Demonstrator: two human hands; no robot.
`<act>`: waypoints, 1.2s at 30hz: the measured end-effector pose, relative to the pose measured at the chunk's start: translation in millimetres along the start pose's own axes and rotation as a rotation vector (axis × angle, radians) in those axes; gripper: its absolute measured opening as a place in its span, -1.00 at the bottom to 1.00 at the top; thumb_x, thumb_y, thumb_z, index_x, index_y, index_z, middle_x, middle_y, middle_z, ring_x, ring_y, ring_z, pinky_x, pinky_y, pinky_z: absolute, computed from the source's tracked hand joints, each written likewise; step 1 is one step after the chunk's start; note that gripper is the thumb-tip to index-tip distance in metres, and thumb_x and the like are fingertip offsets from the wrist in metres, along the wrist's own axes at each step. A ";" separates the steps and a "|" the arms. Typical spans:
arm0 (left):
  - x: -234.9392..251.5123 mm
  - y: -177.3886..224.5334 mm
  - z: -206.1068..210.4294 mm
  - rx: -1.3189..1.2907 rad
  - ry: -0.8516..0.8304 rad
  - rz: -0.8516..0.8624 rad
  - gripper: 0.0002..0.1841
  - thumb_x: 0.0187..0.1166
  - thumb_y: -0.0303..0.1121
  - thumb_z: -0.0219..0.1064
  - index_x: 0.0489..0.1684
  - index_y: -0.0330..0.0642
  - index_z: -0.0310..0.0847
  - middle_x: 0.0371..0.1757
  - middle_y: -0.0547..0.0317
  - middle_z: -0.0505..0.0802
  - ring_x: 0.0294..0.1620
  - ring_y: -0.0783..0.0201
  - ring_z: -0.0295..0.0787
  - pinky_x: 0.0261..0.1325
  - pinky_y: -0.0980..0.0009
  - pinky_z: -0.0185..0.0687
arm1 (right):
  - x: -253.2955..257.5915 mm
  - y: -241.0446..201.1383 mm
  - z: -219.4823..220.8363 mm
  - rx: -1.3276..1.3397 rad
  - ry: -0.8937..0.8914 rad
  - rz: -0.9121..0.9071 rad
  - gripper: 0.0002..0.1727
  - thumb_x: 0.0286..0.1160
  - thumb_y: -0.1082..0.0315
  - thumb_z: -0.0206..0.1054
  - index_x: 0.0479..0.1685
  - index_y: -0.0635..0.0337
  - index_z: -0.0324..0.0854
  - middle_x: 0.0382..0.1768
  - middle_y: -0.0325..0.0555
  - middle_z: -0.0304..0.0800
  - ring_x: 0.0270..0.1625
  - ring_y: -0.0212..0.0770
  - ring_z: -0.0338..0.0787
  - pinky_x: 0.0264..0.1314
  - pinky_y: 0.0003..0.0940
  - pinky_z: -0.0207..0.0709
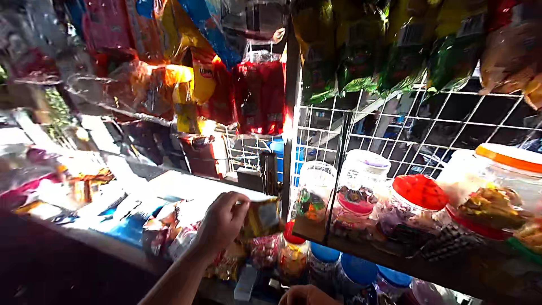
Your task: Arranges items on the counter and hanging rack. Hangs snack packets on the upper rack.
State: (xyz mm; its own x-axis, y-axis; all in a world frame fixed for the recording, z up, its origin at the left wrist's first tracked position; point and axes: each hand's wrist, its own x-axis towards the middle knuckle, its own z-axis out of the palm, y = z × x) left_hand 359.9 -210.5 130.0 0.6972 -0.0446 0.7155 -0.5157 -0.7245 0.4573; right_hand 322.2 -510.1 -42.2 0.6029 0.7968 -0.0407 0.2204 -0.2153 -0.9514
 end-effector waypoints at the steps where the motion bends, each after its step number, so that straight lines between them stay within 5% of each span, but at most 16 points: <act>1: 13.4 12.0 -2.0 -0.018 -0.031 -0.009 -0.79 0.67 -0.35 0.24 -0.02 -0.27 0.74 -0.12 -0.04 0.84 -0.12 0.12 0.80 0.02 0.08 0.74 | -4.7 0.8 -1.1 0.059 0.008 0.054 -0.79 0.65 0.35 0.30 0.02 0.33 0.67 0.22 -0.01 0.81 0.20 -0.27 0.78 0.33 -0.26 0.63; 3: 28.0 23.4 2.0 -0.026 -0.068 0.011 -0.83 0.69 -0.35 0.26 -0.04 -0.22 0.74 -0.19 0.05 0.84 -0.19 0.21 0.81 -0.03 0.10 0.77 | -15.5 -4.3 -3.7 0.109 0.108 0.063 -0.80 0.70 0.33 0.25 0.04 0.30 0.63 0.17 -0.05 0.84 0.13 -0.27 0.82 0.26 -0.26 0.67; 6: 30.6 35.1 12.6 -0.057 -0.112 0.039 -0.87 0.71 -0.34 0.27 -0.08 -0.14 0.73 -0.26 0.19 0.82 -0.30 0.34 0.77 -0.15 0.22 0.76 | -31.7 -26.3 -14.7 0.239 0.349 -0.165 -0.75 0.78 0.21 0.13 0.19 0.14 0.53 -0.01 -0.10 0.86 -0.05 -0.19 0.86 0.01 -0.20 0.76; 9: 27.8 56.1 18.1 -0.131 -0.228 0.078 -0.89 0.68 -0.37 0.30 -0.10 -0.16 0.74 -0.26 0.19 0.83 -0.32 0.35 0.76 -0.18 0.26 0.75 | -47.0 -86.7 -49.9 0.246 0.571 -0.341 -0.67 0.68 -0.04 0.21 0.29 -0.22 0.58 -0.17 -0.44 0.79 -0.34 -0.48 0.72 -0.32 -0.49 0.66; 12: 27.4 79.6 27.7 -0.232 -0.314 0.137 -0.91 0.65 -0.39 0.32 -0.14 -0.16 0.74 -0.30 0.27 0.82 -0.36 0.48 0.73 -0.22 0.44 0.72 | -55.7 -152.2 -88.9 -0.144 0.701 -0.360 -0.55 0.68 -0.04 0.16 0.32 0.03 0.61 -0.20 -0.48 0.70 -0.40 -0.62 0.55 -0.40 -0.65 0.46; 16: 22.1 96.9 35.3 -0.344 -0.401 0.241 -0.92 0.65 -0.42 0.32 -0.16 -0.18 0.71 -0.29 0.29 0.81 -0.29 0.55 0.73 -0.15 0.52 0.70 | -50.3 -190.1 -100.4 -0.661 0.624 -0.224 -0.51 0.61 -0.04 0.32 0.37 0.05 0.66 -0.17 -0.33 0.80 -0.23 -0.52 0.70 -0.14 -0.50 0.64; 20: -1.9 79.3 35.0 -0.473 -0.456 0.315 -0.88 0.68 -0.40 0.28 -0.11 -0.21 0.72 -0.20 0.25 0.83 -0.18 0.56 0.75 -0.05 0.58 0.71 | -58.7 -181.6 -82.1 -0.502 0.493 -0.195 -0.40 0.51 0.03 0.46 0.49 0.13 0.58 -0.11 -0.30 0.81 -0.24 -0.55 0.71 -0.19 -0.58 0.63; 23: -21.1 79.6 38.9 -0.348 -0.403 0.410 -0.84 0.70 -0.34 0.26 -0.14 -0.16 0.74 -0.23 0.20 0.83 -0.16 0.40 0.77 -0.03 0.43 0.71 | -52.2 -166.4 -72.3 -0.422 0.484 -0.140 -0.67 0.48 0.03 0.50 0.05 0.01 0.81 -0.15 -0.41 0.83 -0.31 -0.64 0.65 -0.28 -0.71 0.52; 26: -31.1 78.3 38.6 -0.282 -0.290 0.468 -0.83 0.72 -0.32 0.22 -0.18 -0.14 0.72 -0.26 0.20 0.82 -0.16 0.36 0.77 -0.01 0.43 0.67 | -45.0 -163.0 -73.7 -0.320 0.489 -0.148 -0.82 0.43 0.23 0.53 -0.10 0.08 0.83 -0.22 -0.36 0.87 -0.27 -0.58 0.76 -0.24 -0.69 0.64; 29: -32.4 65.3 46.8 -0.499 -0.236 0.353 -0.89 0.68 -0.40 0.28 -0.17 -0.23 0.70 -0.22 0.20 0.82 -0.13 0.50 0.75 0.03 0.60 0.68 | -39.6 -166.1 -74.4 -0.237 0.497 -0.181 -0.91 0.42 0.33 0.52 -0.27 0.13 0.79 -0.36 -0.35 0.80 -0.35 -0.58 0.69 -0.31 -0.71 0.56; 33: -20.9 52.8 54.5 -0.219 -0.234 0.391 -0.76 0.71 -0.09 0.26 0.04 0.03 0.72 0.03 0.34 0.86 0.29 0.35 0.69 0.56 0.16 0.37 | -20.3 -167.4 -76.1 -0.265 0.525 -0.200 -0.85 0.40 0.34 0.53 -0.43 0.15 0.70 -0.46 -0.34 0.71 -0.40 -0.58 0.64 -0.34 -0.70 0.50; 36: -12.9 49.9 50.6 -0.201 -0.317 0.491 -0.76 0.74 -0.18 0.20 -0.17 -0.03 0.76 -0.27 0.26 0.81 -0.12 0.28 0.77 0.05 0.22 0.63 | -11.3 -183.8 -87.6 -0.628 0.369 -0.258 -0.76 0.50 0.10 0.49 -0.25 0.09 0.82 -0.29 -0.32 0.78 -0.24 -0.57 0.69 -0.19 -0.64 0.59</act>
State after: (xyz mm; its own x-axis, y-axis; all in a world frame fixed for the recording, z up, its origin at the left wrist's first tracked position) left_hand 350.4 -280.9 116.9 0.4525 -0.5649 0.6900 -0.8764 -0.4249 0.2268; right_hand 342.0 -529.0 159.8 0.6655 0.6494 0.3679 0.7159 -0.4160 -0.5608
